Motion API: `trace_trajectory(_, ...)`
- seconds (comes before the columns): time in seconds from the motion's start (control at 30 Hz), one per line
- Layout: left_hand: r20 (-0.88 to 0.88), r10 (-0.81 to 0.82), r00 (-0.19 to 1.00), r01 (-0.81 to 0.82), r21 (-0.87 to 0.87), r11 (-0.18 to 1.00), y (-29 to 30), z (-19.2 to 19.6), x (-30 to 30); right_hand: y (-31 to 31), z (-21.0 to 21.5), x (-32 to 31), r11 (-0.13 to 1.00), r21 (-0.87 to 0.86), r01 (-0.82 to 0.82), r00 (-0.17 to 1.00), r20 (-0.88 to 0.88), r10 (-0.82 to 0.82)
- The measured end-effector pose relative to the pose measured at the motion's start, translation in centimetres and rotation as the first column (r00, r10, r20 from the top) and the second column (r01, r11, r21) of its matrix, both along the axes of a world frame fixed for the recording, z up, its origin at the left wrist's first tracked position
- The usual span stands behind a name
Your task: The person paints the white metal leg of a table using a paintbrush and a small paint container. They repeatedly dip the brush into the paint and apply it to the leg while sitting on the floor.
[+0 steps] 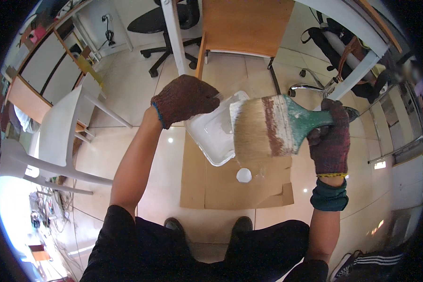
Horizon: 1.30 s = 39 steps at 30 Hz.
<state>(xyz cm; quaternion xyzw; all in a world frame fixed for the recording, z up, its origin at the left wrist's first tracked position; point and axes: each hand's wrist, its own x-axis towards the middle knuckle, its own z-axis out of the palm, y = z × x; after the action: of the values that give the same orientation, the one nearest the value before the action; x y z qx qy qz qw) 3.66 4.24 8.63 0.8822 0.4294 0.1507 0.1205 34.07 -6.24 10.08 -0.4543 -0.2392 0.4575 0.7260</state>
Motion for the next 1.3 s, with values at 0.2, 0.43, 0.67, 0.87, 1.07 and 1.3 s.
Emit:
trace_trajectory(0.2,-0.077,-0.057,0.995,0.063,0.068,0.996,0.7,-0.3,0.2,0.8,1.0,1.3,0.996,-0.043,-0.081,0.992,0.097,0.085)
trace_trajectory(0.43,-0.038,-0.077,0.996,0.076,-0.017,0.997,-0.2,0.8,0.0,2.2,-0.5,2.5,0.996,-0.052,-0.072,0.974,0.21,0.081)
trace_trajectory(0.67,-0.064,-0.091,0.994,0.088,-0.05,0.995,-0.3,0.7,0.0,2.5,0.8,0.4,0.997,-0.023,-0.069,0.881,0.467,0.072)
trace_trajectory(0.87,-0.024,-0.079,0.997,0.079,0.014,0.997,-0.1,-0.3,-0.4,3.7,5.1,-3.4,0.946,-0.212,-0.245,0.814,0.485,0.32)
trace_trajectory(1.07,-0.003,-0.103,0.995,0.103,0.071,0.992,0.2,-1.0,-0.6,4.6,5.3,-6.5,0.905,-0.341,-0.253,0.697,0.585,0.415)
trace_trajectory(1.3,-0.029,-0.083,0.996,0.084,0.039,0.996,0.5,-1.3,-0.1,4.3,4.8,-8.5,0.915,-0.366,-0.17,0.667,0.64,0.38)
